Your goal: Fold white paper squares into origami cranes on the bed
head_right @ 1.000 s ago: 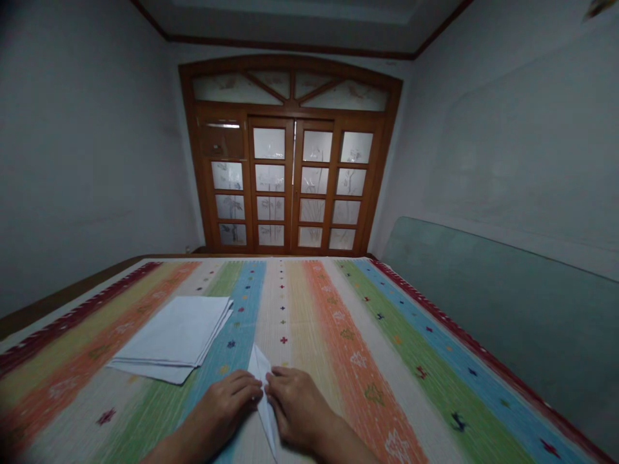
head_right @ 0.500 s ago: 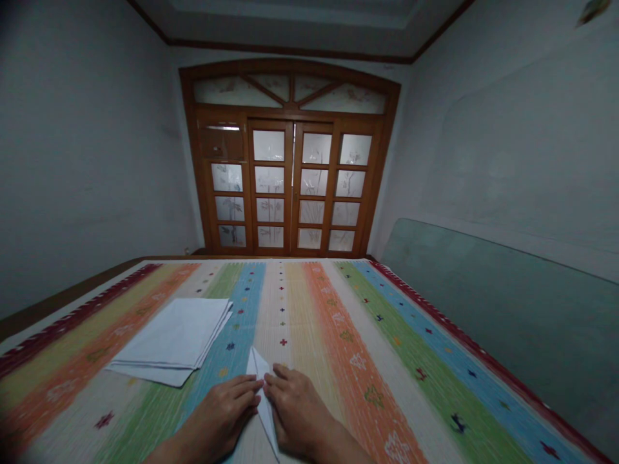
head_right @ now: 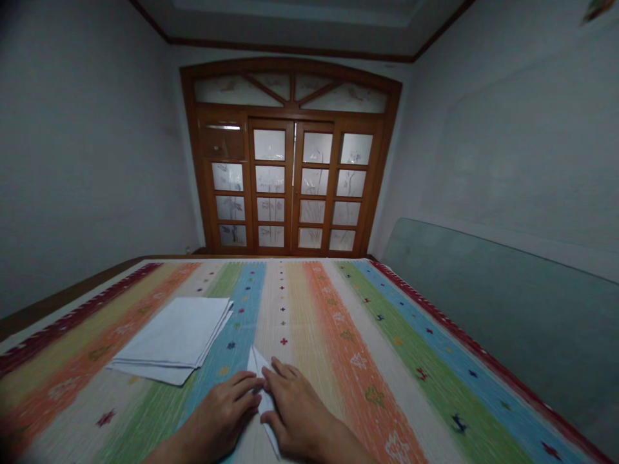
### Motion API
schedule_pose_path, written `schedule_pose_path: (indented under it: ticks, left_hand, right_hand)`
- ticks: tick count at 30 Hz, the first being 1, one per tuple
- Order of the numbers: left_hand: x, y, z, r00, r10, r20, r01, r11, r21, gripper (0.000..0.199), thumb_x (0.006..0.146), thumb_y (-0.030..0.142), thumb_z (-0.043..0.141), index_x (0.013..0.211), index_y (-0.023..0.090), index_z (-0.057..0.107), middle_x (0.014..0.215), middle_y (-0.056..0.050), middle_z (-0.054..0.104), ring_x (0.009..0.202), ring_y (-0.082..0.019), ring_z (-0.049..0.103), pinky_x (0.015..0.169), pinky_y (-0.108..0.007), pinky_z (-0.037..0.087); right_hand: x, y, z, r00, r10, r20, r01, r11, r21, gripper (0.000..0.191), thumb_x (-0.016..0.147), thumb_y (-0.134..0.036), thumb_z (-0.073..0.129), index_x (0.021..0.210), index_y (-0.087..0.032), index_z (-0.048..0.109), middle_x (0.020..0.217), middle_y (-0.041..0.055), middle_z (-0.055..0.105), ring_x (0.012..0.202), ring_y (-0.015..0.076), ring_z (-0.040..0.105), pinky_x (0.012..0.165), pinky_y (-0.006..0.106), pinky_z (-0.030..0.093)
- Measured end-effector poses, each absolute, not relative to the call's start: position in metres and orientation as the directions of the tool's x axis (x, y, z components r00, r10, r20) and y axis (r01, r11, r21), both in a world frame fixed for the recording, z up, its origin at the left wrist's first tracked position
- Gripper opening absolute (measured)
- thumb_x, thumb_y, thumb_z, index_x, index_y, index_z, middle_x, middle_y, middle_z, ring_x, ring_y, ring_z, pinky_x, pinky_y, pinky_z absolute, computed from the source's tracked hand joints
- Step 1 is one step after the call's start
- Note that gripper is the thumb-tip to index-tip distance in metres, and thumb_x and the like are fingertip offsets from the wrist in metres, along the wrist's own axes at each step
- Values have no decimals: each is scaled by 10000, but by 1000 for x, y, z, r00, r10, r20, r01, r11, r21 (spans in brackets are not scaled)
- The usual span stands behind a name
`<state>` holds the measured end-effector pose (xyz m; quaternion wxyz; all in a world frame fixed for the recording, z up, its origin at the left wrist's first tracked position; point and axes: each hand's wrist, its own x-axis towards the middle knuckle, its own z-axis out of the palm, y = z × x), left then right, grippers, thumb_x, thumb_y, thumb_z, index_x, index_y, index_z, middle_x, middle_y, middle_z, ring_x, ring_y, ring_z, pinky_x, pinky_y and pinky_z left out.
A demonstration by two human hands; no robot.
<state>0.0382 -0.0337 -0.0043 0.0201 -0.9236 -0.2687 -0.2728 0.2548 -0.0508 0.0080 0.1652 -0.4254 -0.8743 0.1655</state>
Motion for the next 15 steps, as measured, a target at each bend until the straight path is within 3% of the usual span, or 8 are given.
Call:
schedule_pose_path:
  ticks: [9, 15]
  left_hand:
    - [38, -35, 0, 730, 458, 507, 491, -868, 77, 113, 947, 100, 549, 947, 184, 624, 1003, -77, 707, 911, -224, 679, 761, -313, 576]
    - [41, -36, 2, 740, 412, 531, 439, -895, 83, 148, 1022, 193, 515, 1023, 192, 663, 983, -66, 720, 922, -207, 680, 806, -301, 564]
  right_hand:
    - [255, -51, 17, -599, 799, 46, 692, 546, -472, 725, 908, -282, 579, 1563, -127, 310, 1614, 143, 348, 1522, 294, 234, 1249, 483, 214]
    - [253, -53, 18, -611, 790, 60, 683, 563, -466, 734, 917, -267, 563, 1577, -134, 270, 1627, 148, 315, 1526, 300, 216, 1255, 507, 173]
